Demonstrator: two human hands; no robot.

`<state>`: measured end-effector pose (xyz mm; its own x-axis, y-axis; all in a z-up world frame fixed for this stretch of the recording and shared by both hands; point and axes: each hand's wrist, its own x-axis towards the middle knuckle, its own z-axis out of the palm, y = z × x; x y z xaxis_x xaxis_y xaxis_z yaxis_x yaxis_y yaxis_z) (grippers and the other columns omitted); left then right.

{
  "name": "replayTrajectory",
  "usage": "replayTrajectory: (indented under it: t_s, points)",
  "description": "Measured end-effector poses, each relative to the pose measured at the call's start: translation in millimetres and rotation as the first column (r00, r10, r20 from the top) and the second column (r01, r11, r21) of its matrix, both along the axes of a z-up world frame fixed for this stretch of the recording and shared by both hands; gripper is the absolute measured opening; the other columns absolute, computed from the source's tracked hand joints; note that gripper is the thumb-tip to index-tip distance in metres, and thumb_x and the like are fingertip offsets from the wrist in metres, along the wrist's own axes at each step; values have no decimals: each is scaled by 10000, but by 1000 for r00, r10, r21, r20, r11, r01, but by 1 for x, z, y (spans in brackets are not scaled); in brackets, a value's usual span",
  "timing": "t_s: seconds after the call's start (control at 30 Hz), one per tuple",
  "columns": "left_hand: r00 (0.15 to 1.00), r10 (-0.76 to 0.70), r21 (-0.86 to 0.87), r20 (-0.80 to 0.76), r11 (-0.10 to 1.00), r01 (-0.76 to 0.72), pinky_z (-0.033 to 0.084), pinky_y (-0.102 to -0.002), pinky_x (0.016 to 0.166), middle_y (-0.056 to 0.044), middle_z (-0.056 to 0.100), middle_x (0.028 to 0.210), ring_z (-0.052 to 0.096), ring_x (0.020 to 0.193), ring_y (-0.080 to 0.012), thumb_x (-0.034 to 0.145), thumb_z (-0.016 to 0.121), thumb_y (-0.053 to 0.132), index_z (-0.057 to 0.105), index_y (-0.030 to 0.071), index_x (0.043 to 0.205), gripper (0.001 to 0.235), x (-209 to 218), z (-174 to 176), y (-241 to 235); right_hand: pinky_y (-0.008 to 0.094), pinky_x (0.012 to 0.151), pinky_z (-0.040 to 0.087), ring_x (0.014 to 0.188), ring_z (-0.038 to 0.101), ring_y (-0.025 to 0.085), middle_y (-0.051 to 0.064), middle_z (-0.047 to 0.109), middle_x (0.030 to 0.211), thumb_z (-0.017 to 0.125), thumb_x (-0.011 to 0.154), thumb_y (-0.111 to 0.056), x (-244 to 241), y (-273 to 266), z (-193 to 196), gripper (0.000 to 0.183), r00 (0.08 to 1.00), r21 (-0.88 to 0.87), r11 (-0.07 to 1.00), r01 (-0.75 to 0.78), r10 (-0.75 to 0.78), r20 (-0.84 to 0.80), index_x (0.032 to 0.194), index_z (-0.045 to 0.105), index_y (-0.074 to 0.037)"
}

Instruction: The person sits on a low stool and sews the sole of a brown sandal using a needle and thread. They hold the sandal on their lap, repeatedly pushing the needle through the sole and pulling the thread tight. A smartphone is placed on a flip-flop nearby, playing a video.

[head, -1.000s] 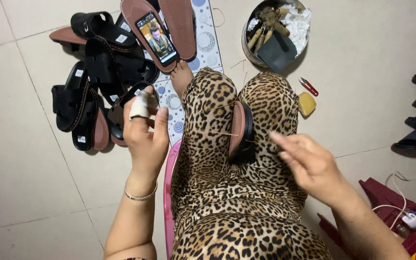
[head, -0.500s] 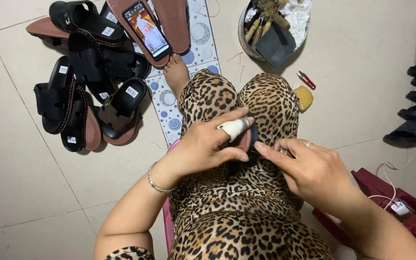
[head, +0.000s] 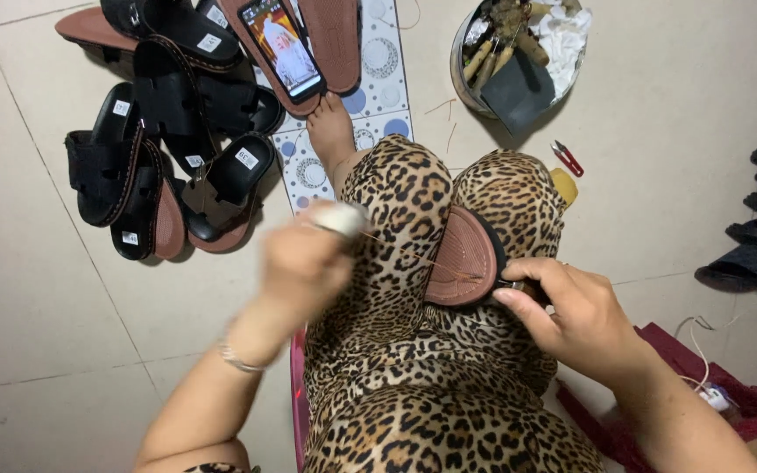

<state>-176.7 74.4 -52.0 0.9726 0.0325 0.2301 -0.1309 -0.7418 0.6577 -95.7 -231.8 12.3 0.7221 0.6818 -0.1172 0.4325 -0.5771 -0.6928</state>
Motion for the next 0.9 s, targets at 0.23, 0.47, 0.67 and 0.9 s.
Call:
replayTrajectory:
  t_s: [0.23, 0.47, 0.67, 0.9]
  points:
    - [844, 380, 413, 379, 747, -522, 552, -432, 756, -172, 754, 958, 686, 817, -336, 1125, 761, 48, 745, -45, 1031, 133, -23, -4, 148, 333, 675, 585, 783, 720, 203, 93, 733, 967, 731, 944, -146, 0, 5, 3, 221, 980, 35, 995, -90, 83, 180, 1092, 629, -18]
    - [898, 159, 181, -411, 979, -90, 614, -466, 746, -197, 707, 908, 729, 867, -382, 785, 892, 214, 737, -9, 920, 303, -4, 32, 31, 351, 695, 612, 829, 775, 263, 63, 773, 889, 723, 936, -215, -1, 13, -1, 145, 991, 11, 999, -37, 36, 132, 995, 687, -88]
    - [970, -191, -457, -151, 884, 103, 553, -378, 526, -129, 678, 686, 707, 630, -334, 866, 811, 215, 625, 23, 666, 334, -19, -3, -71, 396, 650, 616, 780, 773, 303, 82, 777, 849, 719, 930, -219, 3, 9, 6, 142, 998, -57, 998, -40, 43, 48, 977, 678, -92]
    - [910, -414, -1000, 15, -26, 4, 613, -258, 678, -208, 721, 1049, 738, 849, -195, 845, 795, -59, 744, -47, 936, 105, 7, 36, -60, 402, 617, 615, 741, 767, 310, 95, 761, 783, 715, 932, -226, -1, 0, -6, 159, 1000, -33, 999, -6, 6, 1, 990, 661, -89]
